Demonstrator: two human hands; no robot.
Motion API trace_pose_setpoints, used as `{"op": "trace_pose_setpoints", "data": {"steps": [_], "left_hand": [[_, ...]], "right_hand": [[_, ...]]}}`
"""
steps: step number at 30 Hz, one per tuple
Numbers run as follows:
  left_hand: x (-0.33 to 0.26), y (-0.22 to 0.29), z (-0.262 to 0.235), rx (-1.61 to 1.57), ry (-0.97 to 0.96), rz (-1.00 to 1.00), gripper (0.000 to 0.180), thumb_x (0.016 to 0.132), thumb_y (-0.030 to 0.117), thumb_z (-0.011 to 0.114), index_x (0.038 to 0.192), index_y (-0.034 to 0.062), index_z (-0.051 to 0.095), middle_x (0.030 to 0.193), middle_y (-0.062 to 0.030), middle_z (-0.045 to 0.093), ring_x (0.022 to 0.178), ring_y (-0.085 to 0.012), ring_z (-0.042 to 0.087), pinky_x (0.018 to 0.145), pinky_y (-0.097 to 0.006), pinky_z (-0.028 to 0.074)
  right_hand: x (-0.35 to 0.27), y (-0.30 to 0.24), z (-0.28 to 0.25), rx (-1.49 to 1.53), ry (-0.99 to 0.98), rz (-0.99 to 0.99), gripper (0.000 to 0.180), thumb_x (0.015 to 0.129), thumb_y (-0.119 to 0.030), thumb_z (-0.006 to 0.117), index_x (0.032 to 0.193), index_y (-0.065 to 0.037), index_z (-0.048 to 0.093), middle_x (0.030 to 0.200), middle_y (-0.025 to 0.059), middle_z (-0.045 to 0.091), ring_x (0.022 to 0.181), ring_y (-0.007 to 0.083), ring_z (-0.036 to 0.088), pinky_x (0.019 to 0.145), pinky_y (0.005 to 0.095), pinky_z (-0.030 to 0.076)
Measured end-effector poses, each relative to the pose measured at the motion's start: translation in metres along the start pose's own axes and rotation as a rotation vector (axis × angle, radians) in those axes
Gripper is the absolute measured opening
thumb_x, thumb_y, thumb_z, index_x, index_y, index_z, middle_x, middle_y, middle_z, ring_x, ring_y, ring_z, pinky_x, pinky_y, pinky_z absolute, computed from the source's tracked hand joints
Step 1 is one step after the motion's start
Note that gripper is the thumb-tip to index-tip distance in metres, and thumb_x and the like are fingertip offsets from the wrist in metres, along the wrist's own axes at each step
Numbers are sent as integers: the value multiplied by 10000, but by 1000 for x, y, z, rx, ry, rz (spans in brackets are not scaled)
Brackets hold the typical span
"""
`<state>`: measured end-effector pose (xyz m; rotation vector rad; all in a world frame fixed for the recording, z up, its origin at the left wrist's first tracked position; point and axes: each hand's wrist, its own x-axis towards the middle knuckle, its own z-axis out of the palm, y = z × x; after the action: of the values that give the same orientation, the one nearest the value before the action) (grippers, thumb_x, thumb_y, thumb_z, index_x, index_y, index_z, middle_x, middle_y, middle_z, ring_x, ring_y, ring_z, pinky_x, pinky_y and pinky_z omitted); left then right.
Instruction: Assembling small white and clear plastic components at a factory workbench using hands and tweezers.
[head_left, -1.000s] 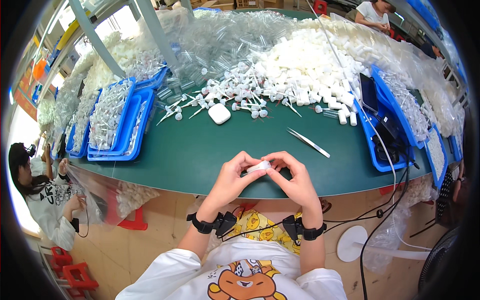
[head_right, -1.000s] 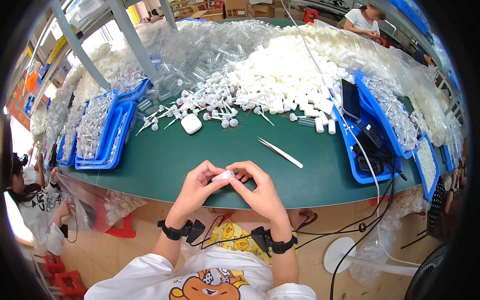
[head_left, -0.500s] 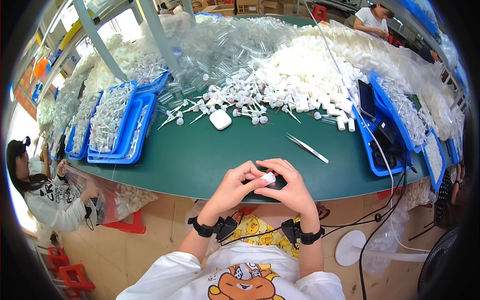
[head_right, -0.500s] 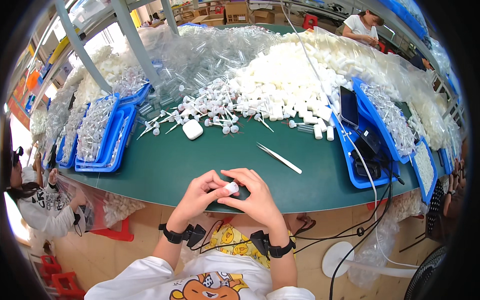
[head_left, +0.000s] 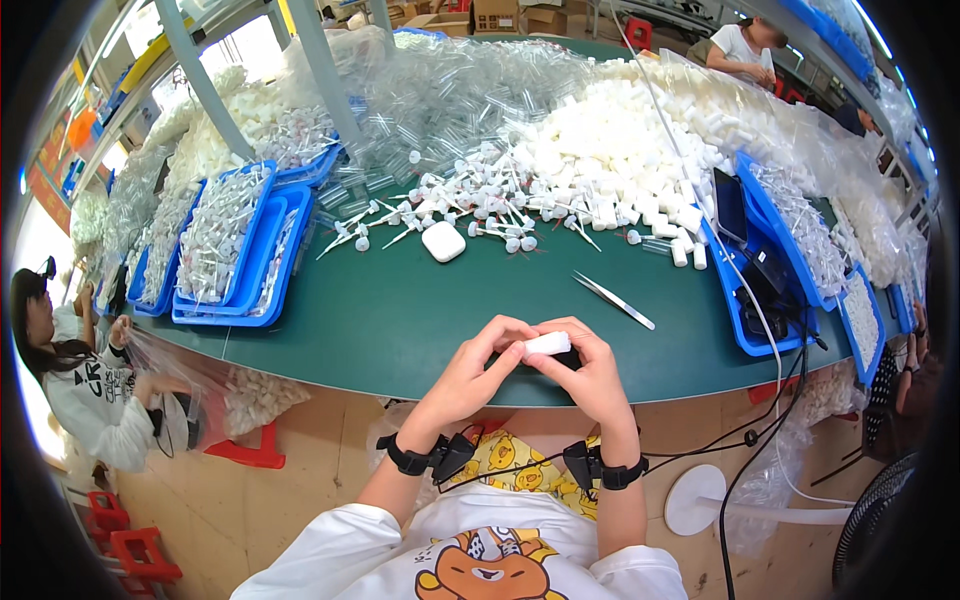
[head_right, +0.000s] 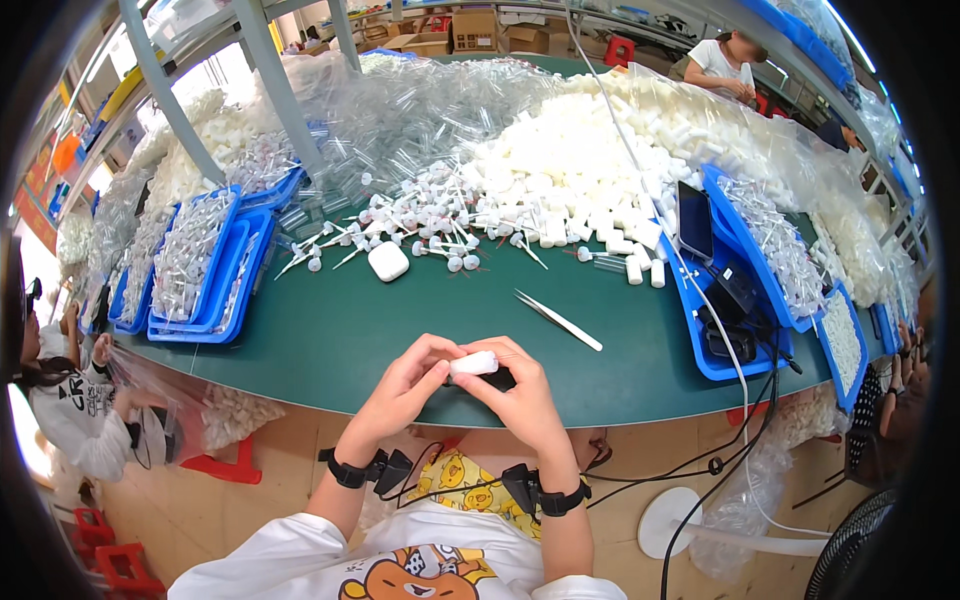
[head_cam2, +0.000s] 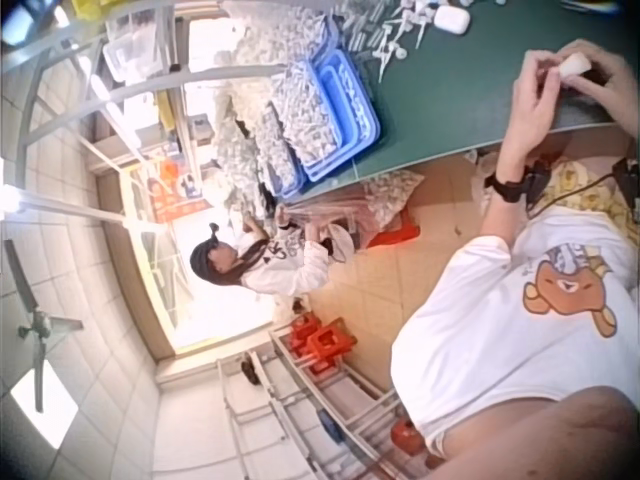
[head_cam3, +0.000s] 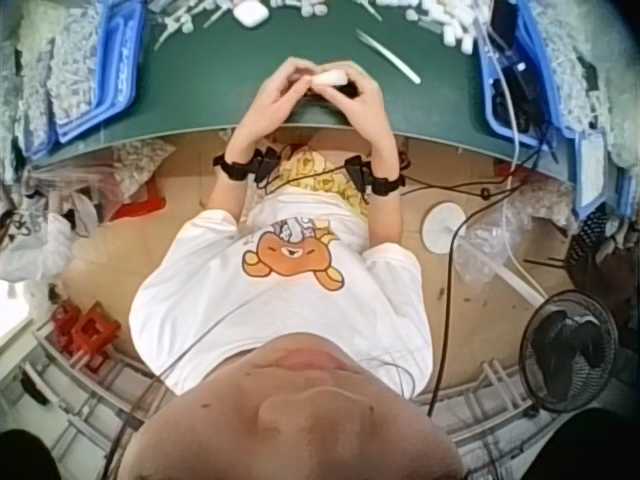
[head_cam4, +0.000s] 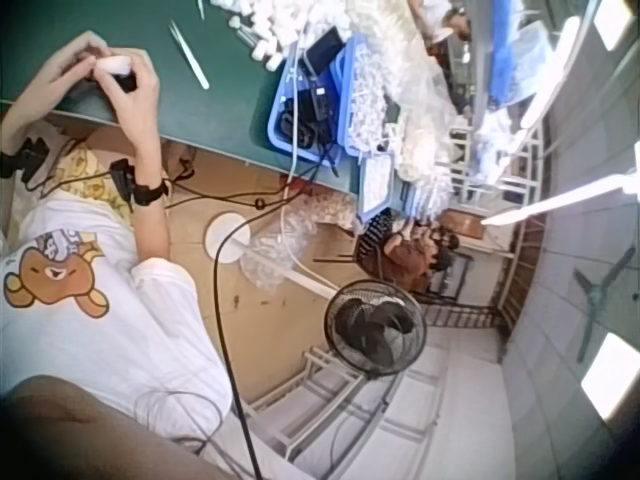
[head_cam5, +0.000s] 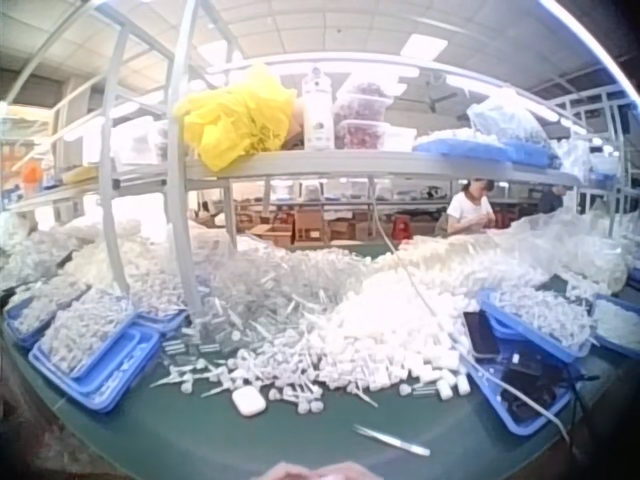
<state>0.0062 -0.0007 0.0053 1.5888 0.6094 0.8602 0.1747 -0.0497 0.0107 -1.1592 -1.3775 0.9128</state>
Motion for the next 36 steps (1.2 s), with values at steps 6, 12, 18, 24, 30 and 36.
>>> {"op": "trace_pose_setpoints", "data": {"steps": [6, 12, 18, 24, 30, 36], "left_hand": [[0, 3, -1, -12, -17, -45, 212, 908, 69, 544, 1111, 27, 501, 1066, -48, 559, 975, -113, 530, 846, -266, 431], [-2, -2, -2, 11, 19, -21, 241, 868, 65, 604, 1086, 31, 509, 1021, -41, 571, 935, -111, 540, 825, -260, 435], [-2, 0, -2, 25, 17, -19, 201, 861, 60, 608, 1043, 21, 530, 997, -40, 576, 892, -111, 542, 798, -255, 445], [-3, 2, 1, 105, 54, 32, 191, 848, 62, 620, 1017, 13, 545, 957, -43, 591, 854, -107, 550, 774, -257, 458], [-1, 0, 4, 34, 148, -9, 195, 839, 48, 621, 1016, 2, 553, 948, -57, 607, 830, -115, 581, 761, -251, 471], [-3, -7, -1, 91, 175, 33, 183, 837, 63, 613, 989, -10, 541, 845, -84, 612, 746, -135, 583, 706, -266, 482]], "right_hand": [[0, 6, -1, 163, 89, 51, 187, 786, -68, 692, 962, -13, 656, 962, 52, 602, 891, 123, 574, 787, 245, 447], [-1, 3, -1, 75, 42, 25, 183, 787, -66, 688, 961, -18, 662, 951, 45, 603, 874, 120, 577, 767, 242, 452], [-1, 0, 0, 37, 35, 23, 188, 783, -77, 693, 962, -23, 666, 942, 45, 604, 869, 125, 576, 766, 251, 452], [-1, 1, 1, 52, 41, 27, 176, 789, -69, 688, 953, -11, 661, 952, 46, 604, 881, 124, 573, 772, 247, 448], [8, -11, -1, 58, 83, 71, 163, 806, -49, 665, 962, -11, 637, 941, 45, 611, 863, 112, 572, 762, 239, 450], [55, -90, 3, -422, -117, -65, 183, 797, -119, 666, 922, -8, 592, 852, 95, 611, 795, 202, 595, 708, 302, 466]]}}
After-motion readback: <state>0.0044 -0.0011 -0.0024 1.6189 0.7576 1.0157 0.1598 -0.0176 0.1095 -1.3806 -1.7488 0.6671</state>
